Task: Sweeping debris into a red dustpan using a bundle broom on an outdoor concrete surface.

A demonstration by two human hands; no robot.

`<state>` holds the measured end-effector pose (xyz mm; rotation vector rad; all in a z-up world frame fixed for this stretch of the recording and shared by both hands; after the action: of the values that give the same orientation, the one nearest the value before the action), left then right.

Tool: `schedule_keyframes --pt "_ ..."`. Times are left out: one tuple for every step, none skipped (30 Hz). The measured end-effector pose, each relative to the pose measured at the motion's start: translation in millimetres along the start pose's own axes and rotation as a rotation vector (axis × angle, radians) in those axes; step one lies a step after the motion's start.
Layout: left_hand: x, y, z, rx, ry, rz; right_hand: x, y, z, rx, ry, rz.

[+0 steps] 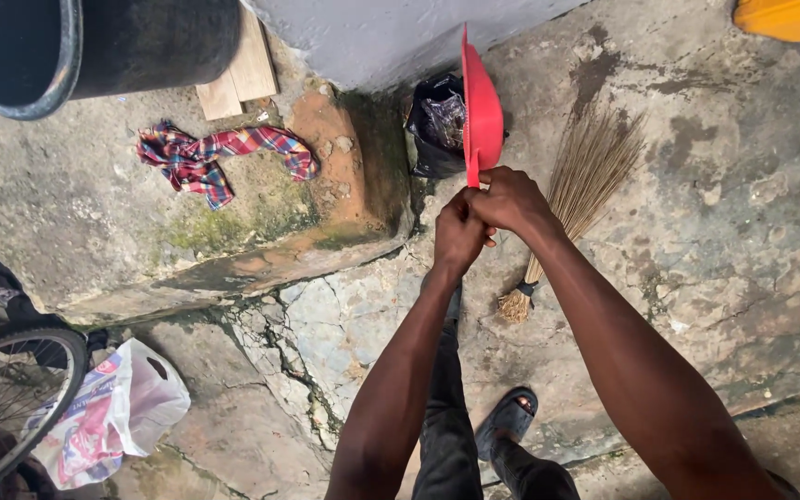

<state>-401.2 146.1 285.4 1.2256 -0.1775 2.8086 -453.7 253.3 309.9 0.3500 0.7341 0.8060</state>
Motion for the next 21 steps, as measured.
schedule_keyframes --pt "0.0 0.0 2.5 -0.001 0.000 -0.004 -3.9 0.9 3.8 0.001 0.000 -0.004" --pt "2.7 1.6 5.3 0.022 -0.037 0.004 -5.8 -0.2 8.0 -0.024 -0.021 0.022" --pt "5.2 1.0 7.7 0.041 -0.073 0.015 -5.8 0.1 12.2 -0.048 -0.044 0.049" --pt "8.8 -1.0 10.4 0.038 -0.072 0.013 -10.0 3.6 18.0 -0.047 -0.047 0.047" --pt "13.1 -1.4 14.3 0.062 -0.095 0.035 -13.9 8.5 24.8 -0.020 -0.037 0.039" --pt "16.9 -2.4 18.4 0.085 -0.117 0.057 -17.2 13.5 31.8 0.007 -0.028 0.031" --pt "10.3 -3.6 21.1 0.079 -0.112 0.053 -1.4 5.9 33.0 0.007 -0.035 0.026" --pt "13.6 -3.6 25.4 0.110 -0.227 -0.054 9.0 4.4 34.5 0.076 0.034 -0.043" --pt "20.2 -4.4 26.5 0.131 -0.352 -0.168 18.5 5.6 33.8 0.157 0.102 -0.118" --pt "11.3 -7.6 20.1 0.116 -0.356 -0.177 46.6 -6.2 29.3 0.169 0.094 -0.129" --pt "8.1 -15.7 19.2 0.107 -0.475 -0.326 87.6 -28.2 26.3 0.096 -0.021 -0.661" --pt "2.4 -26.0 18.0 0.097 -0.597 -0.474 124.3 -54.9 23.9 0.016 -0.130 -1.193" --pt "1.0 -31.6 13.1 0.076 -0.592 -0.488 141.1 -58.7 27.9 0.026 -0.141 -1.214" --pt "-5.9 -41.1 5.4 0.026 -0.555 -0.575 171.0 -63.5 33.5 0.127 -0.276 -1.192" --pt "-19.0 -50.6 2.2 -0.027 -0.511 -0.662 203.6 -73.8 46.0 0.223 -0.418 -1.167" --pt "-35.7 -56.1 -10.7 -0.051 -0.500 -0.678 245.7 -103.8 34.7 0.228 -0.439 -1.187" --pt "-58.9 -65.8 -21.2 -0.066 -0.477 -0.738 293.8 -136.1 30.2 0.222 -0.476 -1.175" --pt "-84.3 -75.9 -32.2 -0.083 -0.454 -0.798 342.7 -170.5 27.1 0.215 -0.512 -1.162" --pt "-105.1 -85.5 -44.7 -0.111 -0.449 -0.808 352.9 -178.4 34.2 0.228 -0.534 -1.179" --pt "-125.5 -92.0 -57.2 -0.078 -0.457 -0.874 367.8 -186.0 43.6 0.195 -0.620 -0.901" --pt "-147.7 -95.8 -69.5 -0.041 -0.465 -0.942 380.9 -195.3 51.4 0.148 -0.695 -0.621"
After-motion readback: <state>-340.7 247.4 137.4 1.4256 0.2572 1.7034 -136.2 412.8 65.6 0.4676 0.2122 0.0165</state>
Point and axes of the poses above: each hand's wrist, its own z-axis away from the middle knuckle, its own y-axis out of the back of the hand, x = y × z, the point moved 8 cm from there along -z, towards the middle knuckle, and after that the axes turned 3 degrees about -z, right-handed, at the moved point
